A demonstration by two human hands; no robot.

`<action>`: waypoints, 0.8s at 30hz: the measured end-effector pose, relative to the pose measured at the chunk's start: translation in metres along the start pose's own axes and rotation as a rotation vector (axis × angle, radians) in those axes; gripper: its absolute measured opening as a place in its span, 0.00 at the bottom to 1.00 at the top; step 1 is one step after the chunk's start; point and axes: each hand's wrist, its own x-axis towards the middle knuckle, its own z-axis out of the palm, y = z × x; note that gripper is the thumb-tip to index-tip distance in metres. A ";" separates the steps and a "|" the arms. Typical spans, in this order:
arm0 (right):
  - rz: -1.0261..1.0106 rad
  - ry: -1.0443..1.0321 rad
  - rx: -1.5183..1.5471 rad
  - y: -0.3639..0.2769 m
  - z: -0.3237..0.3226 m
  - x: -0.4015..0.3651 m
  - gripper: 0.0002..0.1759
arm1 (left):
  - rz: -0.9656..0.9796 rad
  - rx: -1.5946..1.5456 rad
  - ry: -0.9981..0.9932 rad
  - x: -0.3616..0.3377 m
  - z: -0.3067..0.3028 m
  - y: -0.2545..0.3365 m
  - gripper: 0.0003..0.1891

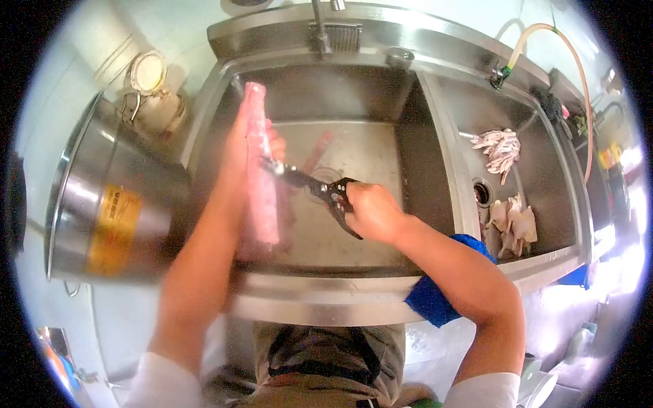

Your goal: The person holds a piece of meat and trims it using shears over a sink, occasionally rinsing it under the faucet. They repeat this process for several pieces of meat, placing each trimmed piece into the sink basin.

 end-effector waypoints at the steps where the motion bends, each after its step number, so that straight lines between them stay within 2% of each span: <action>1: -0.025 0.005 -0.023 0.000 0.001 -0.002 0.10 | -0.014 0.012 -0.031 0.000 -0.004 0.003 0.20; 5: -0.107 0.125 -0.207 0.003 0.009 -0.001 0.10 | 0.006 -0.004 -0.080 0.001 -0.006 -0.001 0.23; 8: -0.010 0.059 -0.246 0.003 0.010 0.001 0.11 | 0.007 -0.010 -0.115 0.002 -0.007 -0.008 0.25; 11: 0.024 0.058 -0.241 0.022 0.019 0.001 0.16 | 0.008 0.017 -0.113 0.015 -0.018 -0.005 0.29; 14: 0.193 0.010 0.172 0.011 0.001 0.005 0.22 | 0.104 0.082 0.112 0.012 -0.008 -0.009 0.35; 17: 0.314 0.059 0.351 0.014 -0.005 0.008 0.26 | 0.110 0.248 0.103 0.027 -0.023 -0.002 0.41; 20: 0.422 -0.011 0.356 0.013 -0.019 0.010 0.27 | -0.104 0.000 0.195 0.014 -0.011 -0.013 0.31; 23: 0.485 -0.029 0.397 0.016 -0.028 0.013 0.24 | -0.316 0.134 0.079 0.035 -0.047 -0.048 0.17; 24: 0.466 -0.044 0.295 0.023 -0.024 0.013 0.21 | -0.324 0.221 0.048 0.029 -0.045 -0.047 0.14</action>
